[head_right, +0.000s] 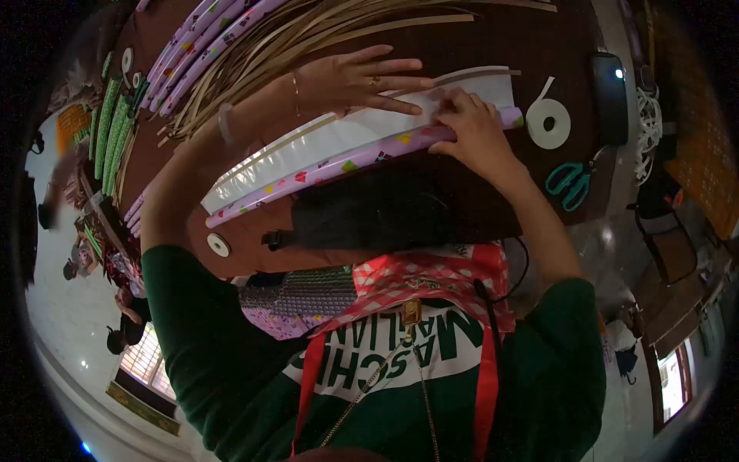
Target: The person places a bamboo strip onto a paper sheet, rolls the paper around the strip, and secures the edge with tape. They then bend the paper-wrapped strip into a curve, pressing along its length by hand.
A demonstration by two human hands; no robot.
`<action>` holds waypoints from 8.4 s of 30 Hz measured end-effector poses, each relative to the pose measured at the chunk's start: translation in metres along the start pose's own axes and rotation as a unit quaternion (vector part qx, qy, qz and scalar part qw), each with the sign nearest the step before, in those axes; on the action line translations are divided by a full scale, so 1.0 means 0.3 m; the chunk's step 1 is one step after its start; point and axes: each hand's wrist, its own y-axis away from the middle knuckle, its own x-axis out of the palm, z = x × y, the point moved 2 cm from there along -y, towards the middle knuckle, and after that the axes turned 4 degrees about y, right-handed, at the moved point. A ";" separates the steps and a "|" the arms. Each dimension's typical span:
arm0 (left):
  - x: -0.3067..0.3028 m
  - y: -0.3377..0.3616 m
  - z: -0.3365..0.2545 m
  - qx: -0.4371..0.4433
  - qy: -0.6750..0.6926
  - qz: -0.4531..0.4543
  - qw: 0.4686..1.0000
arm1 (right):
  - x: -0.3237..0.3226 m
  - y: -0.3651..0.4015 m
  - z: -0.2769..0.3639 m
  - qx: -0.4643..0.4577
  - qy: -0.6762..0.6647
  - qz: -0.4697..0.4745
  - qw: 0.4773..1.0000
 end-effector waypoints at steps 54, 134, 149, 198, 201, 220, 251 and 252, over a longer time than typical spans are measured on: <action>0.214 0.436 -0.612 -0.608 0.192 -0.192 0.746 | -0.080 0.270 -0.268 0.256 0.047 -0.240 0.935; 0.204 0.381 -0.622 -0.654 0.232 -0.242 0.678 | 0.159 -0.305 0.273 0.122 -0.051 -0.135 0.982; 0.191 0.381 -0.620 -0.660 0.247 -0.250 0.664 | 0.071 -0.250 0.166 0.235 -0.024 -0.144 0.961; 0.211 0.370 -0.641 -0.679 0.292 -0.204 0.642 | 0.001 -0.023 0.115 -0.010 0.054 0.000 0.998; 0.217 0.367 -0.649 -0.681 0.270 -0.252 0.633 | 0.006 -0.024 0.111 -0.021 0.070 -0.002 0.997; 0.214 0.350 -0.678 -0.701 0.296 -0.227 0.608 | -0.005 0.007 0.106 -0.035 0.085 0.004 0.996; 0.207 0.392 -0.676 -0.675 0.295 -0.266 0.622 | 0.014 0.035 0.074 -0.005 0.064 -0.044 0.997; 0.198 0.382 -0.670 -0.661 0.298 -0.272 0.633 | 0.018 0.039 0.071 -0.016 0.072 -0.060 0.995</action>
